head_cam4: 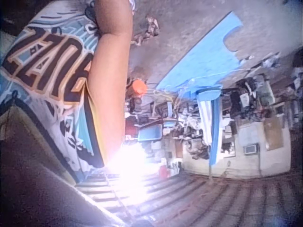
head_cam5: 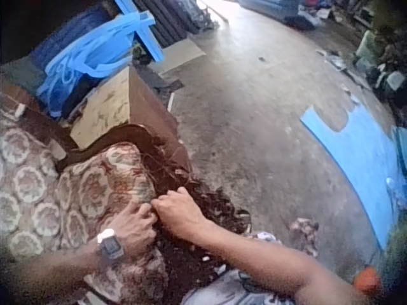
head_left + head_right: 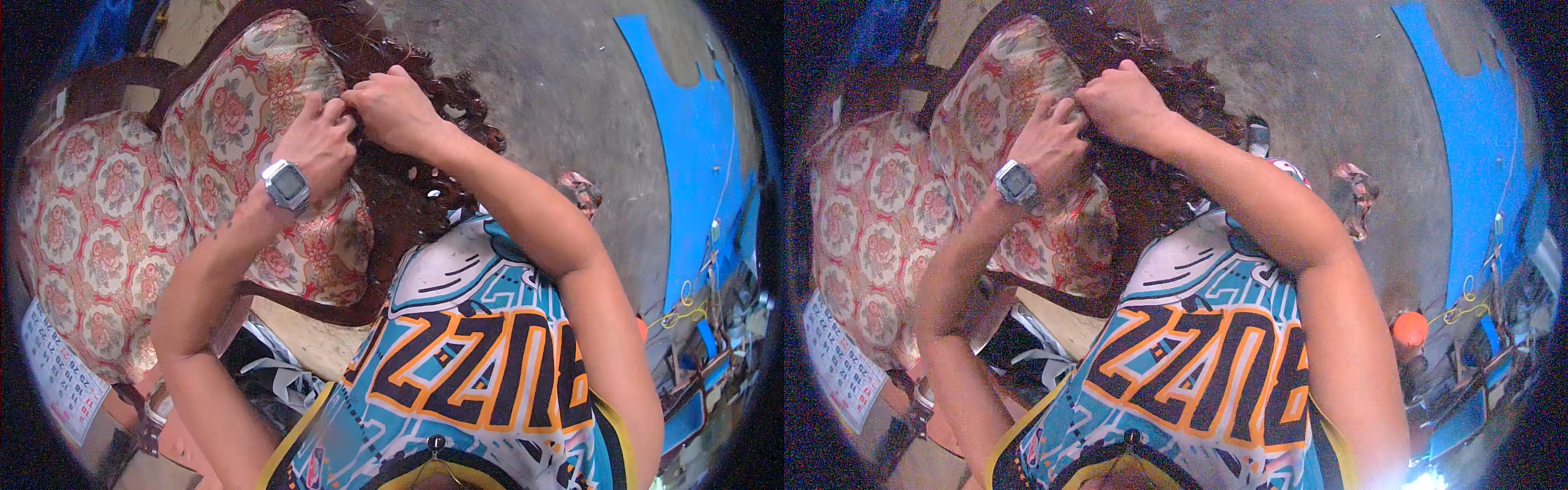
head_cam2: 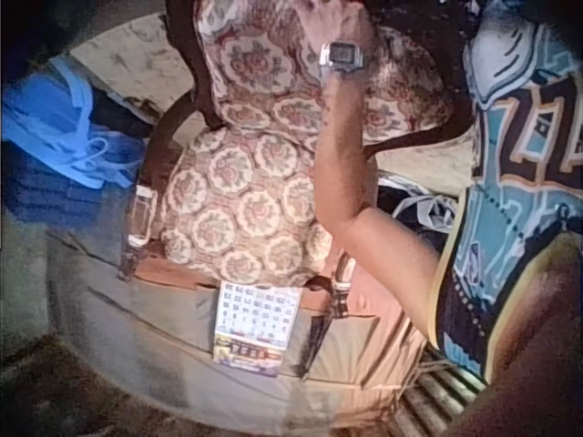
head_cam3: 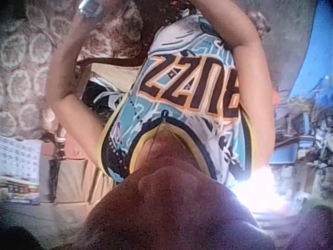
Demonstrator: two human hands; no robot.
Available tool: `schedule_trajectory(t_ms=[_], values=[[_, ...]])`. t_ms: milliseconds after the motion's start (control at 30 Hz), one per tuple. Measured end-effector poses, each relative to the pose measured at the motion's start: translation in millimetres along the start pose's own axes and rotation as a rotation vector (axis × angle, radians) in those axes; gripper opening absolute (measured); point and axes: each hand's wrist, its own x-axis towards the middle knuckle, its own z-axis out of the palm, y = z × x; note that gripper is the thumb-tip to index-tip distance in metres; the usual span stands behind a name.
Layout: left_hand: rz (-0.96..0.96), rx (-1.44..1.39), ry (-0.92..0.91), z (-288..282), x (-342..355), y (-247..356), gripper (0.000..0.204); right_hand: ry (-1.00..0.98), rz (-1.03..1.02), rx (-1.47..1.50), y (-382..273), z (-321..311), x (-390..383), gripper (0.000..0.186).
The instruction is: Repairing the ornate wooden frame and upholstery edge of a vintage chair using glue and small wood pieces.
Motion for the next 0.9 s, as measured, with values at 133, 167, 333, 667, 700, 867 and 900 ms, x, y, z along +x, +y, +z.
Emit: schedule_trajectory(t_ms=[133, 167, 333, 667, 700, 867, 900], values=[[0.148, -0.102, 0.074, 10, -1, -15, 0.016, 0.085, -0.028, 0.003, 1, 6, -2, 0.006], [0.194, -0.143, 0.048, 13, -2, -18, 0.018, 0.131, -0.038, 0.002, 1, 7, -2, 0.006], [0.213, -0.147, 0.069, 23, -7, -22, 0.022, 0.089, -0.033, -0.039, 0, 8, -2, 0.006], [0.189, -0.076, 0.131, 17, 0, -14, 0.015, 0.071, -0.031, -0.058, -2, 2, -3, 0.006], [0.218, -0.073, 0.149, 16, 0, -15, 0.016, 0.072, -0.036, -0.062, -1, 2, -3, 0.006], [0.202, -0.149, 0.111, 12, -10, -17, 0.014, 0.101, -0.071, -0.031, -1, 1, -3, 0.006], [0.122, -0.179, 0.045, 12, -13, -15, 0.015, 0.09, -0.059, -0.038, -1, 1, -4, 0.005]])
